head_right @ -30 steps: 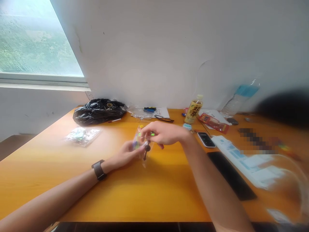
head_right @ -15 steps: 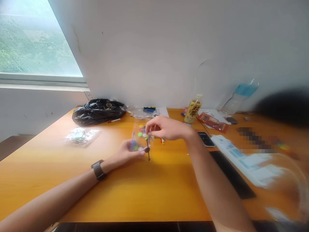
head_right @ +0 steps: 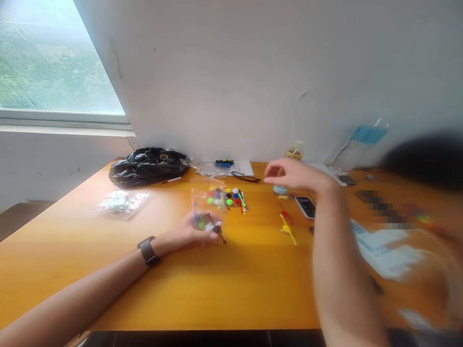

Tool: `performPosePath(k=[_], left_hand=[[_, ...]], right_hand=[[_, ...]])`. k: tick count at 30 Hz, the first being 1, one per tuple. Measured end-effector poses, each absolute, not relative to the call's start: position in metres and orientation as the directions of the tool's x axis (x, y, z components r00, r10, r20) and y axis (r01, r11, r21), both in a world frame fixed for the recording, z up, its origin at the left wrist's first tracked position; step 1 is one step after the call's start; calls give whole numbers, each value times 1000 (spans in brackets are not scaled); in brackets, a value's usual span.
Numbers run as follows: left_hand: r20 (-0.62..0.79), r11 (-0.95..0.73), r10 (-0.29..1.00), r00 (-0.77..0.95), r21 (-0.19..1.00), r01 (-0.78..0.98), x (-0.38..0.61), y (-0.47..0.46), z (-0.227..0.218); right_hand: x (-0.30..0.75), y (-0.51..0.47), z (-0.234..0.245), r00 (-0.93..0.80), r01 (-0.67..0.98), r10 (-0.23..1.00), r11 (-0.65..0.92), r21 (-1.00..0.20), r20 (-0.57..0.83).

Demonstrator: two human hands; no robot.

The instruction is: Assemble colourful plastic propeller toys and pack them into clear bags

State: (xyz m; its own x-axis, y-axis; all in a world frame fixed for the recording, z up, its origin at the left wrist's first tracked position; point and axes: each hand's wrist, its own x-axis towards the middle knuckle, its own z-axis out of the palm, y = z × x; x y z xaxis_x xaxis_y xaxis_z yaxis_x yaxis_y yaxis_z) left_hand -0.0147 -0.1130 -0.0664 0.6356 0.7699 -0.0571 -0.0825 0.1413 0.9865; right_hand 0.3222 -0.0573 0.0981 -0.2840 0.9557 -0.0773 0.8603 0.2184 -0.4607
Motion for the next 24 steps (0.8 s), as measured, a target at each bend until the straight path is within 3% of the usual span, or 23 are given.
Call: performPosePath(k=[2, 4, 8, 18, 24], left_hand=[[-57, 125, 773, 632, 990, -64, -15, -112, -67], [-55, 111, 784, 619, 992, -53, -15, -112, -67], [-62, 119, 804, 592, 991, -57, -15, -111, -69], [-87, 151, 800, 593, 987, -59, -14, -109, -73], [-78, 143, 803, 591, 988, -64, -13, -109, -74]], right_hand=[[352, -41, 79, -152, 922, 935, 18, -386, -319], [372, -27, 56, 8, 938, 831, -200, -285, -556], [383, -11, 15, 31, 914, 662, -323, -247, -749], [382, 7, -15, -59, 929, 551, -275, -247, -833], [376, 2, -11, -131, 895, 566, -285, -342, -814]])
